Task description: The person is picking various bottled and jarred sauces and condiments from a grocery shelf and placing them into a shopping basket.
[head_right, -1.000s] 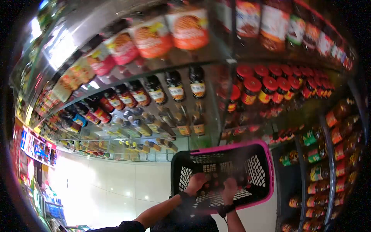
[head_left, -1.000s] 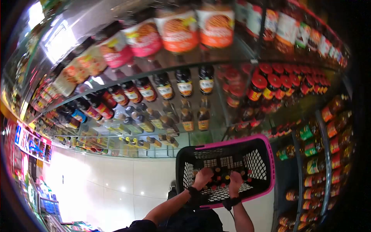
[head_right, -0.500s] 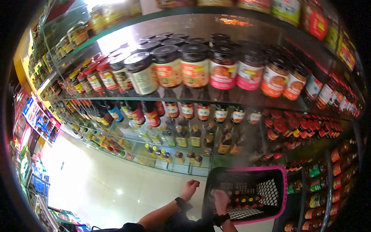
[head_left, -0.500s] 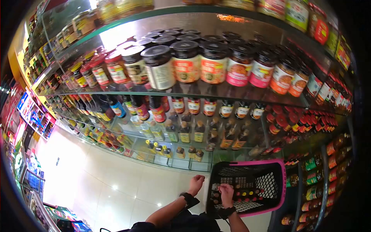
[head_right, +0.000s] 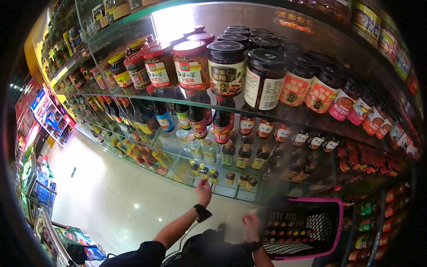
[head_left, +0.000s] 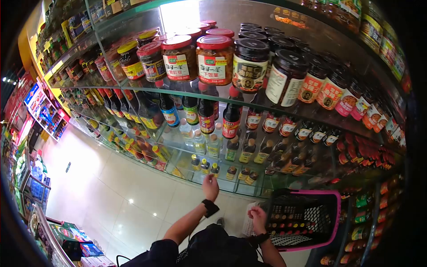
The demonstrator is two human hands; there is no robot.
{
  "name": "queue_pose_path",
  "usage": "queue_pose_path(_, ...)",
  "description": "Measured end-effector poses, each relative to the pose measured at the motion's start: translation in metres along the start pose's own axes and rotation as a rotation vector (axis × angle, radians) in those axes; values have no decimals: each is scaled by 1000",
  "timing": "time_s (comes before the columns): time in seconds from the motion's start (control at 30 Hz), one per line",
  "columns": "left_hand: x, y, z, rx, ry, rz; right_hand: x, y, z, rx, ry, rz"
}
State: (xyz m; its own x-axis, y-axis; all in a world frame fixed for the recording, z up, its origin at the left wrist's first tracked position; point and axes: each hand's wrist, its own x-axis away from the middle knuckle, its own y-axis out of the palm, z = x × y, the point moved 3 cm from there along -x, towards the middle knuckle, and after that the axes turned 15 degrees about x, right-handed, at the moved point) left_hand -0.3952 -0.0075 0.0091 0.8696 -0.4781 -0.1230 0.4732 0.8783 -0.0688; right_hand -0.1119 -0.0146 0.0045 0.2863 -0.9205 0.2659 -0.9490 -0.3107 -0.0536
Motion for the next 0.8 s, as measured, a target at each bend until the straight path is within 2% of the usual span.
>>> queue_pose_path(0.1, -76, -7, -5, -114, 137, 48, 4, -2, 4, -32, 44, 37)
queue_pose_path(0.17, -119, -11, -1, -237, 188, 97, 9, -2, -9, 157, 63, 63)
queue_pose_path(0.3, -166, -18, 32, -294, 292, 131, -20, 7, -4, 73, 66, 46)
queue_pose_path(0.37, -186, -14, 21, -266, 309, 98, -46, 28, -33, 439, -169, -37)
queue_pose_path(0.43, -196, -10, 29, -207, 321, 29, -72, 56, -43, 380, -242, -49)
queue_pose_path(0.5, -205, -8, 35, -150, 335, -31, -104, 90, -68, 773, -446, -49)
queue_pose_path(0.57, -214, -2, 37, -140, 368, -152, -125, 127, -96, 854, -649, -30)
queue_pose_path(0.7, -227, 0, 33, -116, 378, -160, -173, 194, -117, 800, -669, -13)
queue_pose_path(0.73, -230, -1, 38, -126, 376, -155, -184, 208, -123, 762, -687, 58)
queue_pose_path(0.8, -234, -2, 42, -36, 284, -286, -197, 231, -132, 726, -697, 115)
